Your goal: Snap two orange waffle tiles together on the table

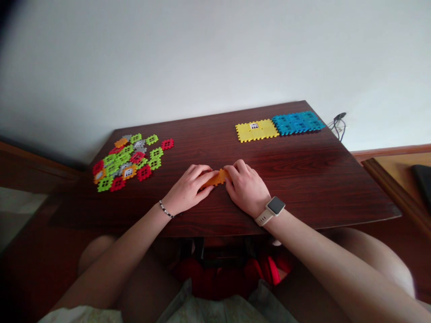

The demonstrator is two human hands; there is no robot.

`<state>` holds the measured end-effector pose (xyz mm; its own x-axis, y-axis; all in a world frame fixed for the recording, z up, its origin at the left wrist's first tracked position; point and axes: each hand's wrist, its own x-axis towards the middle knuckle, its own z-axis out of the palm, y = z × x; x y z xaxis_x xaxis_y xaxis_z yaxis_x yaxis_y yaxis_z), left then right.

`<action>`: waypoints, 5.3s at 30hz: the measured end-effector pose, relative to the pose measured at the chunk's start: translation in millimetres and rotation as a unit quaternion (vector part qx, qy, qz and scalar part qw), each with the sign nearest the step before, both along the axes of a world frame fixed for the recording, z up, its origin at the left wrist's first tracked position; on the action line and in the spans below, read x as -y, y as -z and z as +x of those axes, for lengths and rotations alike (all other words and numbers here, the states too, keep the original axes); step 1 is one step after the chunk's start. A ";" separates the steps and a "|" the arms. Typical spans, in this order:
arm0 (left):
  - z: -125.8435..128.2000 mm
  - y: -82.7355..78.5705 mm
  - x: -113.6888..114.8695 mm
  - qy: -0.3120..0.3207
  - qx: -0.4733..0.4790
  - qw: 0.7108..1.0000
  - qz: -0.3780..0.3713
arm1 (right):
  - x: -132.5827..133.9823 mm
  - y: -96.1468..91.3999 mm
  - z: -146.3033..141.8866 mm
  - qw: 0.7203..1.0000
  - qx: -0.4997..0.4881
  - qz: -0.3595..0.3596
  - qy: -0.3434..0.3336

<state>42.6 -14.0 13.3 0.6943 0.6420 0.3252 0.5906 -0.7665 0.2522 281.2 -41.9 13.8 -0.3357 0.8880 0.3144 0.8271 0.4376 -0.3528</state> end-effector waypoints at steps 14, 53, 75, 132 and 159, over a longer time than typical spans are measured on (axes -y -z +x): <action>0.9 0.8 -0.3 0.000 -0.003 1.000 0.008 | 0.0 -0.7 -0.2 1.000 0.002 0.003 0.000; 0.5 -0.7 -0.1 0.000 -0.009 1.000 -0.001 | 0.7 -1.2 -0.4 1.000 0.006 0.000 0.002; 0.5 -0.5 0.1 -0.001 -0.007 1.000 0.010 | 0.5 -1.5 -0.9 1.000 0.003 -0.002 0.003; -0.4 -0.2 -0.8 0.001 -0.012 1.000 0.002 | 1.9 -4.4 -2.1 1.000 0.013 -0.010 0.010; -0.1 -0.4 0.1 0.000 -0.011 1.000 0.001 | 1.5 -3.6 -1.5 1.000 0.011 -0.004 0.004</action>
